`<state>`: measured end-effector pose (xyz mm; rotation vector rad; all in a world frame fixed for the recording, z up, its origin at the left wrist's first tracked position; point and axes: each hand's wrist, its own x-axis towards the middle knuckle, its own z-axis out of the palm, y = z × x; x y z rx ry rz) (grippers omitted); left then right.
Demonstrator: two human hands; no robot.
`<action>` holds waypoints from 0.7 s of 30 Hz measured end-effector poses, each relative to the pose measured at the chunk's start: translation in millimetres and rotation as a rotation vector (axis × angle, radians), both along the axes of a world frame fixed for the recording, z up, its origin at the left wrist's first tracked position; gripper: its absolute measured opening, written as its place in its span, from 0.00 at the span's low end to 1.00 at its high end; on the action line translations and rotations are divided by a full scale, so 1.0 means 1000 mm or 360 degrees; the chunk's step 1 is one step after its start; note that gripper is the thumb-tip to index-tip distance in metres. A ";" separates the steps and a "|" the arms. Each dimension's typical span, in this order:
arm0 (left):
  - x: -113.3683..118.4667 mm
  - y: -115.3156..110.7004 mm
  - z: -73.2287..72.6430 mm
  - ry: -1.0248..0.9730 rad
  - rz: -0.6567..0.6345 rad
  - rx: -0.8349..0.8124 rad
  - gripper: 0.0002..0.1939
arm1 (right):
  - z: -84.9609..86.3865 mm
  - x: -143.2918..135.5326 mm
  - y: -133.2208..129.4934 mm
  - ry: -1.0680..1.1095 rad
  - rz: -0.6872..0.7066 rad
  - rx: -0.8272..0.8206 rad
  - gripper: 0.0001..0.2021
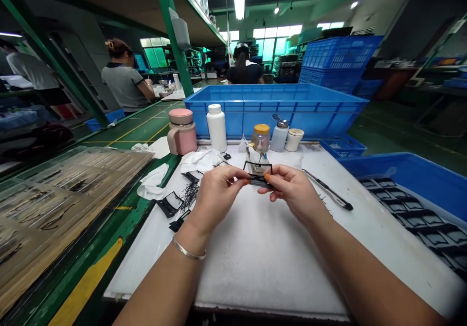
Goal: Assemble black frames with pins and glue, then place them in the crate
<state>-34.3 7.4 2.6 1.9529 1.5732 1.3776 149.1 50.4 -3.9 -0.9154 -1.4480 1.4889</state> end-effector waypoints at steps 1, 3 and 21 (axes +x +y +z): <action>0.001 0.000 0.000 0.0027 0.0014 0.0003 0.04 | 0.000 0.001 0.000 0.0039 0.0020 -0.0038 0.10; 0.004 0.000 0.001 0.0056 0.0013 0.0018 0.03 | 0.001 0.002 -0.001 0.0097 0.0056 -0.0098 0.12; 0.002 0.002 -0.001 0.0243 0.0040 0.0203 0.06 | 0.000 -0.001 -0.002 0.0109 0.0050 -0.0125 0.14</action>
